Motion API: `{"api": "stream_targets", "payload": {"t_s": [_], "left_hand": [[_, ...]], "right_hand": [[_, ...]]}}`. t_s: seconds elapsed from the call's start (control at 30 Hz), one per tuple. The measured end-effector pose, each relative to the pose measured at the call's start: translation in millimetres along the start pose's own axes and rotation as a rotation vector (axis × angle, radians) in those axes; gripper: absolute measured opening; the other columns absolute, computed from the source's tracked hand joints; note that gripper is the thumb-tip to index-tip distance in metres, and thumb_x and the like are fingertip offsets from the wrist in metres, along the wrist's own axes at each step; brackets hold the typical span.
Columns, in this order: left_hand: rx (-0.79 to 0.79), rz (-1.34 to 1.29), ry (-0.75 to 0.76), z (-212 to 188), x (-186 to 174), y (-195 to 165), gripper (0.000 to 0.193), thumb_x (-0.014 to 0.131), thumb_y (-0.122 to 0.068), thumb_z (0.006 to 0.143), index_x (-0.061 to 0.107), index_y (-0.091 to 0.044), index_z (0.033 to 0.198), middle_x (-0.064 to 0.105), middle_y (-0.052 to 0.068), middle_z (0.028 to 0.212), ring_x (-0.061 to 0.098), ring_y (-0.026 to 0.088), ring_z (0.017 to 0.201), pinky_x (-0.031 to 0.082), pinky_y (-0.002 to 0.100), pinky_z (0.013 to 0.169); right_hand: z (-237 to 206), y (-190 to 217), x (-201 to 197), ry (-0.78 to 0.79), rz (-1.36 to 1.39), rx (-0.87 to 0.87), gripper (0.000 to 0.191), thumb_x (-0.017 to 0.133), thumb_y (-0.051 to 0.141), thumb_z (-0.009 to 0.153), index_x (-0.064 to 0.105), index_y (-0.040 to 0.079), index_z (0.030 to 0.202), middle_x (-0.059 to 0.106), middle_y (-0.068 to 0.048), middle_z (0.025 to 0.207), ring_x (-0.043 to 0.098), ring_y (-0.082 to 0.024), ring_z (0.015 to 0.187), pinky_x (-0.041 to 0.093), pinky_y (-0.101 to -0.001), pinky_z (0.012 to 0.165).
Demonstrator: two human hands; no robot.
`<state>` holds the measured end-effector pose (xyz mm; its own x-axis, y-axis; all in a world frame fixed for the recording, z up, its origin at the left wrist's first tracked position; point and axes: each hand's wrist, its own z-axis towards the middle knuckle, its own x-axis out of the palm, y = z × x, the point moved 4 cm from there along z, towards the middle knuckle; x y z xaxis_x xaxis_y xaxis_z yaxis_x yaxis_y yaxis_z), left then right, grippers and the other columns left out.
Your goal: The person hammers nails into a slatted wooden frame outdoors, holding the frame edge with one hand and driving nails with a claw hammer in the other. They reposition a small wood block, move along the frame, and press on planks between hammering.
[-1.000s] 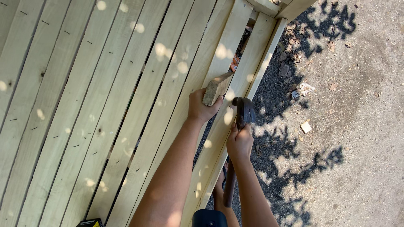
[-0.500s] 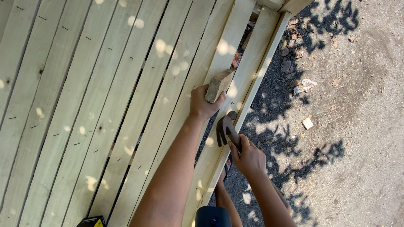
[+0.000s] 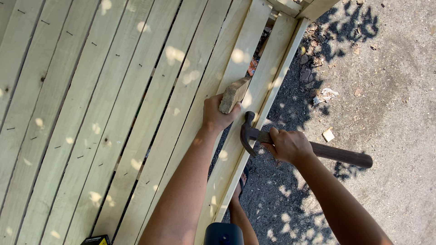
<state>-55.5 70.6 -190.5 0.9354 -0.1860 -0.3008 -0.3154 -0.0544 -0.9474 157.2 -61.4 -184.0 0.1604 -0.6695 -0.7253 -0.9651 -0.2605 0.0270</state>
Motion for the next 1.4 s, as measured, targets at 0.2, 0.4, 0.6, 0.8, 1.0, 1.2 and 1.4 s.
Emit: {"api": "stream_targets", "payload": {"t_s": [0.2,0.4,0.6,0.8,1.0,1.2,1.4], "left_hand": [[0.021,-0.014,-0.014,-1.8,1.0,-0.9,0.027,0.077,-0.026,0.077,0.075,-0.001,0.085,0.075,0.015,0.072,0.079,0.024,0.071,0.060,0.035,0.066],[0.004,0.003,-0.027,-1.3,1.7,0.5,0.025,0.077,-0.026,0.076,0.075,-0.001,0.081,0.074,0.014,0.070,0.078,0.026,0.069,0.060,0.035,0.065],[0.028,-0.024,-0.027,-2.1,1.1,-2.5,0.025,0.076,-0.026,0.077,0.075,-0.001,0.083,0.074,0.014,0.071,0.078,0.025,0.069,0.060,0.035,0.065],[-0.011,0.006,-0.012,-2.3,1.5,-2.8,0.025,0.076,-0.026,0.076,0.074,-0.002,0.082,0.074,0.014,0.070,0.078,0.024,0.069,0.060,0.036,0.065],[0.002,-0.011,-0.010,-1.8,-0.2,-3.9,0.025,0.075,-0.026,0.076,0.074,-0.002,0.082,0.074,0.014,0.070,0.078,0.024,0.068,0.060,0.036,0.066],[-0.003,-0.006,-0.012,-1.4,-0.4,-3.6,0.024,0.075,-0.026,0.077,0.074,-0.003,0.082,0.073,0.014,0.069,0.077,0.025,0.067,0.059,0.036,0.065],[0.022,-0.011,-0.018,-2.2,-0.2,-2.4,0.023,0.076,-0.025,0.077,0.074,-0.003,0.083,0.073,0.013,0.069,0.076,0.025,0.067,0.059,0.036,0.064]], "right_hand": [[-14.8,31.6,28.3,-0.177,0.466,0.122,0.048,0.043,0.051,0.103,0.058,0.006,0.105,0.065,-0.006,0.065,0.065,-0.018,0.047,0.052,-0.0341,0.042],[-42.0,58.4,45.6,-0.548,1.446,0.382,0.038,0.045,0.038,0.107,0.060,0.003,0.104,0.063,-0.007,0.063,0.062,-0.015,0.050,0.051,-0.0325,0.048],[2.2,83.3,31.0,-0.712,2.081,0.508,0.043,0.042,0.044,0.108,0.053,0.003,0.103,0.052,-0.005,0.065,0.051,-0.016,0.046,0.047,-0.0329,0.045],[-1.8,89.3,23.9,-0.807,2.008,0.566,0.043,0.039,0.046,0.108,0.053,0.005,0.102,0.053,-0.005,0.066,0.051,-0.015,0.048,0.048,-0.0311,0.046],[10.2,112.9,27.9,-0.737,2.086,0.603,0.043,0.041,0.046,0.107,0.047,0.005,0.095,0.053,-0.006,0.064,0.052,-0.016,0.046,0.047,-0.0325,0.044],[3.7,110.4,24.5,-0.945,2.059,0.591,0.042,0.041,0.046,0.107,0.049,0.006,0.099,0.051,-0.005,0.064,0.050,-0.015,0.046,0.045,-0.0318,0.044],[15.1,107.2,11.9,-0.813,2.045,0.599,0.045,0.040,0.045,0.109,0.051,0.003,0.097,0.051,-0.006,0.063,0.051,-0.016,0.045,0.046,-0.0321,0.044]]}}
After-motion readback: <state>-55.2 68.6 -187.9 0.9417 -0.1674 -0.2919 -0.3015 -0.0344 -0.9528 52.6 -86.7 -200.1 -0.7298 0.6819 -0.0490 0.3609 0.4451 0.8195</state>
